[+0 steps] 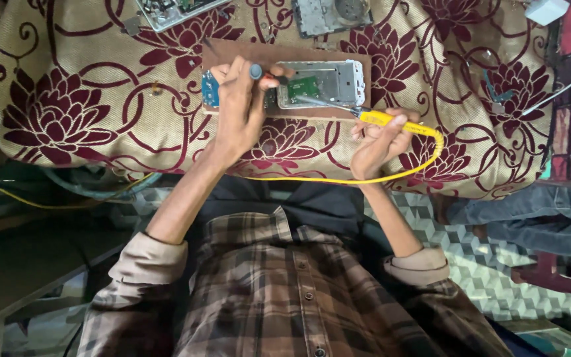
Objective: The person solders a small green circuit board placed inside a disassembled phone chassis using a soldering iron and solder wire. They repeatedly apply heat and solder to specific points on the board while holding it steady with their other hand.
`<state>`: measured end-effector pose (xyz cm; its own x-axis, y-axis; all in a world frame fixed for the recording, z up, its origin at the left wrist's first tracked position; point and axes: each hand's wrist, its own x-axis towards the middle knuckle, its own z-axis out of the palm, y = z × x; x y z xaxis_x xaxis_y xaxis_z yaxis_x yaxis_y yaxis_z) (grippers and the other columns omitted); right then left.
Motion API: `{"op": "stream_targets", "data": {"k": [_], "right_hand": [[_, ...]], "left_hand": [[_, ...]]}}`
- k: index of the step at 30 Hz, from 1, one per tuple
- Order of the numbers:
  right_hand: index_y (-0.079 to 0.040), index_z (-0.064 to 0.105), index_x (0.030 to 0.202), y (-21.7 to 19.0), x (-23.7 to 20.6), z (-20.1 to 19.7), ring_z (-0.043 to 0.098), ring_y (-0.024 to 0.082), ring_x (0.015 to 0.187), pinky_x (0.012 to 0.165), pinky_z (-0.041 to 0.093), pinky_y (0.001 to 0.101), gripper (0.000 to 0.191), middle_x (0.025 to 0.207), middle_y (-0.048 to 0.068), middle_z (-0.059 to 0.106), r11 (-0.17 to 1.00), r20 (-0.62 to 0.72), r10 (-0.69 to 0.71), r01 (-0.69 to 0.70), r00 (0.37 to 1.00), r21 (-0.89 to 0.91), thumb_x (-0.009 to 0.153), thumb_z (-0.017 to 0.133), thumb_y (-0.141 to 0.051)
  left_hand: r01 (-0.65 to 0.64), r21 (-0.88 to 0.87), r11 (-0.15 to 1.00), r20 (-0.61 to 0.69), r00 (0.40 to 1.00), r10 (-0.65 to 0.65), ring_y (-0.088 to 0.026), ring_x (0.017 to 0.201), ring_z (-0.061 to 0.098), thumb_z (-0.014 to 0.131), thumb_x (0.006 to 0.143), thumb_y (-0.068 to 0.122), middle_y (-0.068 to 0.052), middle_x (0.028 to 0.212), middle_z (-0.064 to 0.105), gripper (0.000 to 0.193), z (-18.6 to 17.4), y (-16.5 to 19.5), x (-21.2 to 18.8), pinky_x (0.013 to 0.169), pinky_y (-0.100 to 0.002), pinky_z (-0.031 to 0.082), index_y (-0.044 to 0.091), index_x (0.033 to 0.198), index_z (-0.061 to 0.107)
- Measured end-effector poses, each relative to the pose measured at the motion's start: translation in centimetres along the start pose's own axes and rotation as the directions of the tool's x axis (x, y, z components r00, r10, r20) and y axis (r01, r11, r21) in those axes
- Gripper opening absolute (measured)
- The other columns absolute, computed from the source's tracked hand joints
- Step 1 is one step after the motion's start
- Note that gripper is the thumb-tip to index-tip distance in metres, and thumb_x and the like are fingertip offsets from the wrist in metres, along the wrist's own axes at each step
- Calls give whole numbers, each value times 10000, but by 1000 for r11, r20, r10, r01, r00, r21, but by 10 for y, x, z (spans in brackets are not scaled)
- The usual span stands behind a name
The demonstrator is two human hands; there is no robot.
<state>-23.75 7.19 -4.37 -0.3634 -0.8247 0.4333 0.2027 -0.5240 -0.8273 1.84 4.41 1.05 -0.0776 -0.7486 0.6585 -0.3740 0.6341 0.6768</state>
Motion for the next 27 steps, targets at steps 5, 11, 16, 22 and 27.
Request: {"op": "stream_targets", "data": {"k": [5,11,16,22,27], "right_hand": [[-63,420,1128,3,-2,0,569,220,634,559,484,331,263,929,85,483,1000,-39,0,0,999,-14,1150,437,-325],[-63,412,1121,2,-4,2,575,221,650,569,494,340,256,965,80,475,1000,-46,2,-3,999,-24,1159,431,-316],[-57,409,1128,1,-4,4,605,219,628,564,507,325,273,895,92,485,999,-22,9,-10,1000,-52,1154,404,-329],[-46,394,1121,2,-5,4,614,231,661,608,541,336,257,899,117,507,993,54,-34,40,998,-109,1167,404,-299],[-42,385,1092,1,-8,1,621,224,645,587,552,334,245,879,107,493,986,74,-52,63,996,-152,1166,408,-274]], "left_hand": [[-23,19,1000,-13,1000,24,-232,928,579,532,1030,-31,-41,1146,777,130,-3,0,-2,878,-385,321,38,1110,608],[3,-39,999,-28,1000,-4,-219,929,592,525,1042,-61,-51,1149,773,154,-3,2,3,869,-372,331,18,1132,624],[20,-58,998,5,1000,-20,-227,867,538,532,974,-94,-67,1139,784,150,-1,0,1,837,-365,338,13,1008,631],[49,-73,996,3,999,-48,-206,858,541,527,981,-111,-75,1134,791,187,3,-6,-2,825,-361,355,15,1019,660],[34,-78,996,5,999,-33,-187,907,596,533,998,-89,-78,1142,777,160,4,-4,-3,843,-361,366,16,1010,653]]}}
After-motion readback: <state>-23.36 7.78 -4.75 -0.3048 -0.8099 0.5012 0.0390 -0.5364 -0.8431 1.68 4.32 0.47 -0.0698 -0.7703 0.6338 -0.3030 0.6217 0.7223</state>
